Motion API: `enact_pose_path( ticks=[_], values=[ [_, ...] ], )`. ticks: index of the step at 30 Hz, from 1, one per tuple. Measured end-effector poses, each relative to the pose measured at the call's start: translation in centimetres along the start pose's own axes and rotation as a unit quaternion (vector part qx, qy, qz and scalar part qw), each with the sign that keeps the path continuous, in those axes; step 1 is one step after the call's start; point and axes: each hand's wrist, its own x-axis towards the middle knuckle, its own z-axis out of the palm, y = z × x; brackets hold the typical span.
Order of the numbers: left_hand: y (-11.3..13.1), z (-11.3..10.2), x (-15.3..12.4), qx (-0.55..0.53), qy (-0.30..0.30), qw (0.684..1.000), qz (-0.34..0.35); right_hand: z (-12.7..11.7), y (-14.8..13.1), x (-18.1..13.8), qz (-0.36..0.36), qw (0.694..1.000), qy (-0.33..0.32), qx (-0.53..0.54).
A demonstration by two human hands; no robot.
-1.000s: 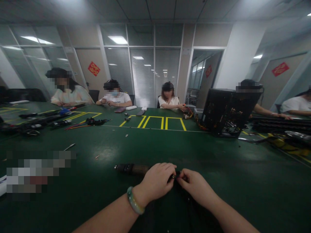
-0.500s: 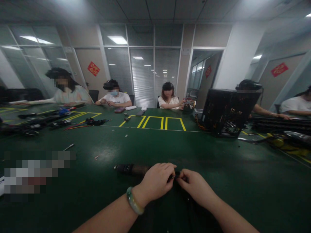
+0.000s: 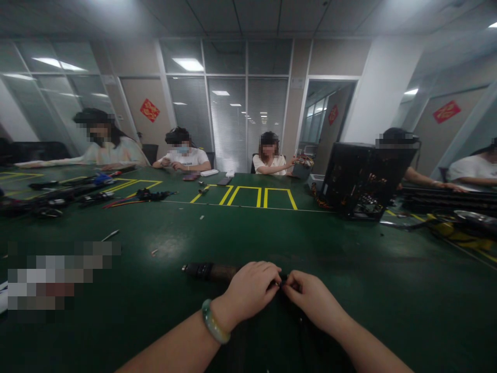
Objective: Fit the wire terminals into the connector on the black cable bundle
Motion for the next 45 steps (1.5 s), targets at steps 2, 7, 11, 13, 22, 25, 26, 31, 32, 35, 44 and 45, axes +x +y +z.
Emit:
enact_pose_path(
  ticks=[2, 7, 11, 13, 22, 25, 26, 31, 32, 35, 44, 45],
  values=[
    [0.00, -0.07, 0.01, -0.004, -0.001, 1.000, 0.004, -0.07, -0.17, -0.03, 0.002, 1.000, -0.002, 0.002],
    [0.11, -0.19, -0.03, -0.001, 0.006, 1.000, -0.006, -0.31, -0.64, -0.19, 0.003, 1.000, -0.003, 0.008],
    [0.01, -0.06, -0.05, -0.002, 0.003, 1.000, -0.008, -0.28, -0.52, -0.20, 0.003, 1.000, -0.003, 0.007],
    [-0.04, -0.01, -0.06, -0.005, -0.001, 1.000, 0.002, -0.13, -0.31, -0.11, -0.006, 1.000, 0.002, 0.004],
    [0.32, -0.36, -0.10, -0.007, 0.010, 1.000, -0.014, 0.08, -0.13, 0.09, -0.008, 1.000, 0.008, 0.001],
    [0.32, -0.39, -0.07, 0.004, 0.002, 1.000, -0.015, -0.06, -0.23, -0.03, -0.005, 1.000, 0.006, 0.003],
    [0.30, -0.39, -0.06, 0.005, -0.002, 1.000, -0.012, -0.10, -0.25, -0.07, -0.003, 1.000, 0.004, 0.003],
    [0.26, -0.37, -0.11, -0.004, -0.001, 1.000, -0.001, -0.21, -0.29, -0.15, 0.003, 1.000, -0.005, 0.008],
    [0.28, -0.38, -0.13, -0.006, 0.001, 1.000, -0.002, -0.20, -0.28, -0.15, 0.001, 1.000, -0.003, 0.009],
    [0.34, -0.42, -0.13, -0.005, 0.001, 1.000, -0.005, -0.15, -0.28, -0.15, 0.002, 1.000, -0.004, 0.012],
    [0.46, -0.46, -0.07, 0.003, -0.002, 1.000, -0.004, -0.13, -0.35, -0.05, -0.008, 1.000, 0.007, -0.005],
    [0.47, -0.46, -0.07, 0.007, -0.004, 1.000, -0.004, -0.04, -0.28, -0.01, -0.010, 1.000, 0.011, -0.008]
  ],
)
